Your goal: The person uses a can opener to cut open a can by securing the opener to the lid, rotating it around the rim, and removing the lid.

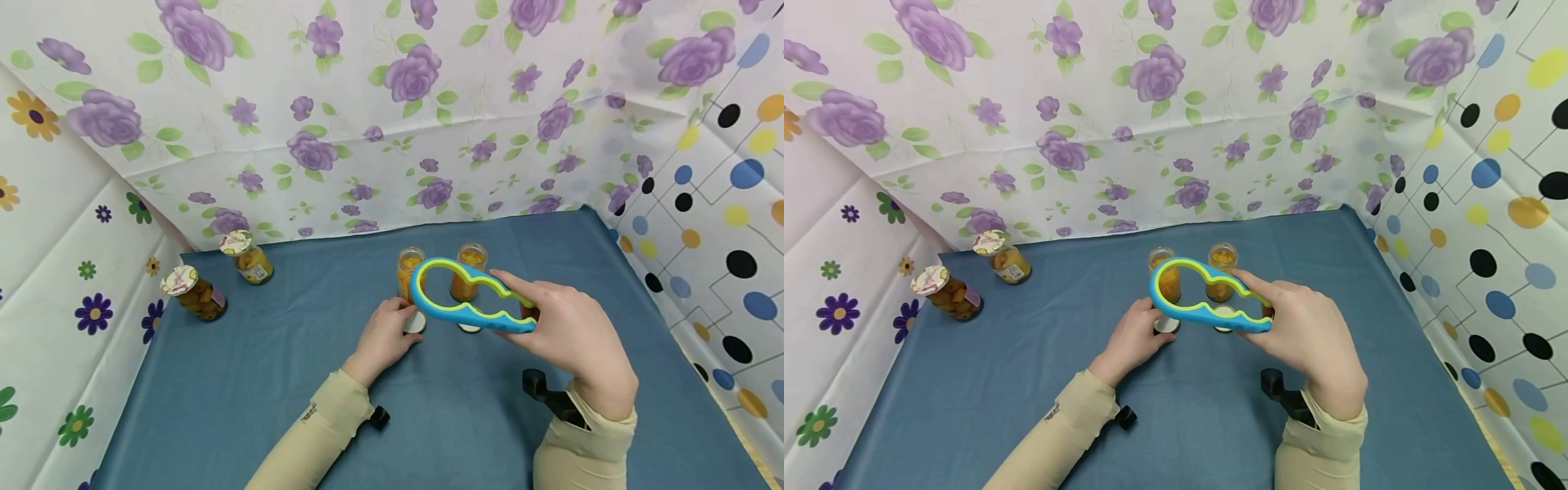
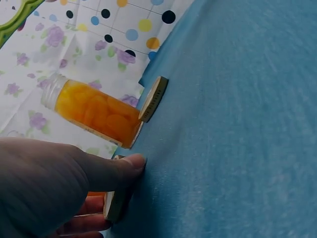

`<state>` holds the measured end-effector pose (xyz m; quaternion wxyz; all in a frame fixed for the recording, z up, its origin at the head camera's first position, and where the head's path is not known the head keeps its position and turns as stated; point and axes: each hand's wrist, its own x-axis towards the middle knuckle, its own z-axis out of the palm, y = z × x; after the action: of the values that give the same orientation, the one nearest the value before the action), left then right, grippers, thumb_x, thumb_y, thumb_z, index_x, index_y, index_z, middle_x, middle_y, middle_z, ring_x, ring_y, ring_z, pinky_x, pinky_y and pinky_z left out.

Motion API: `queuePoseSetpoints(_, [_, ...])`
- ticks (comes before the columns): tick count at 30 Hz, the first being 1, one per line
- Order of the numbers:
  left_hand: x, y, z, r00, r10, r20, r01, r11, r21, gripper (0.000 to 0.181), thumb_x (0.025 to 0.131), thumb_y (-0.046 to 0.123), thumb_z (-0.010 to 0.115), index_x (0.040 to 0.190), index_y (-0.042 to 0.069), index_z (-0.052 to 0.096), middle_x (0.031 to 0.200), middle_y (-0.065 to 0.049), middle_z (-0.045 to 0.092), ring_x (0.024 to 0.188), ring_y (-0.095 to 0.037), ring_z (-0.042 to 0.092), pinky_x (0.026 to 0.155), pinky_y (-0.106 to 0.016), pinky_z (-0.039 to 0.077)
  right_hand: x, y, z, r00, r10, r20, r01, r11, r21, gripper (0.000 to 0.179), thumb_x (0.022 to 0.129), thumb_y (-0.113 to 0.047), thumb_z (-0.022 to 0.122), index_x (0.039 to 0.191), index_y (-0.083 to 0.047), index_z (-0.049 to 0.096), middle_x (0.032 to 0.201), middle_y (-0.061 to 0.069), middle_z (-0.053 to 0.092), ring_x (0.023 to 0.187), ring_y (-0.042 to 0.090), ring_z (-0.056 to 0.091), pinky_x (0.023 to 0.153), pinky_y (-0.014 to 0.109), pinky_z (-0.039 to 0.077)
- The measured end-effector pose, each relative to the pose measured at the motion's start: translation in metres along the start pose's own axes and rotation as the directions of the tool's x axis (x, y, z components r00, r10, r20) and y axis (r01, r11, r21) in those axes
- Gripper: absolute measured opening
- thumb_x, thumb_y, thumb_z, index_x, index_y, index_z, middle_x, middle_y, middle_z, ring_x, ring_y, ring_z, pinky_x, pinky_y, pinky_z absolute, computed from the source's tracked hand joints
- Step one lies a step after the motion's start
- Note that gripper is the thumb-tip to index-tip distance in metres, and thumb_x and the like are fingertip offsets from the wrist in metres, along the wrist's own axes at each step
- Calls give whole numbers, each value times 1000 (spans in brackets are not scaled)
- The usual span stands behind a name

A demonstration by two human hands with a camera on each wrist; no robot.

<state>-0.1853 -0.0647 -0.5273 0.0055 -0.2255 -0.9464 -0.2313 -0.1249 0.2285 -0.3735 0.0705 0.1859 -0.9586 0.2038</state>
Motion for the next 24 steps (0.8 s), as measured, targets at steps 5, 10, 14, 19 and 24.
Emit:
queuePoseSetpoints(5, [1,1,2,999,32,-34,-30,998,61,50,84,28,95,127,8,78,126,-9,68,103,-26,62,87,-39,55,2,-3,1,1000,-8,19,8,1000,10,76,84,-32,94,153,-35,61,76,-10,53,64,11,47,56,33,41])
queuePoseSetpoints(10, [1,1,4,998,31,-51,-28,998,50,52,81,31,96,126,10,78,125,-9,69,102,-25,62,85,-37,56,2,-4,1,1000,-9,20,9,1000,16,77,84,-34,94,153,-36,60,77,-10,54,64,11,47,56,33,41])
queuePoseSetpoints(14, [1,1,5,999,18,-51,-17,1000,16,52,81,30,97,124,10,79,124,-9,68,102,-24,61,84,-37,57,1,-4,1,1000,-3,24,3,1000,16,77,84,-34,94,153,-36,60,76,-9,52,63,12,46,56,33,40])
queuePoseSetpoints(19, [-1,2,4,998,0,-56,-1,1000,-7,51,80,29,98,123,9,79,123,-9,67,103,-24,60,83,-38,57,1,-4,1,1000,-9,24,8,1000,14,77,84,-33,94,154,-35,60,76,-10,53,63,11,46,56,33,40])
queuePoseSetpoints(24, [-2,2,5,998,0,-64,0,1000,0,52,80,29,98,124,8,78,124,-9,66,104,-25,60,83,-38,58,1,-4,1,1000,-9,23,9,1000,13,77,84,-33,94,153,-35,61,75,-10,52,63,11,46,56,33,40])
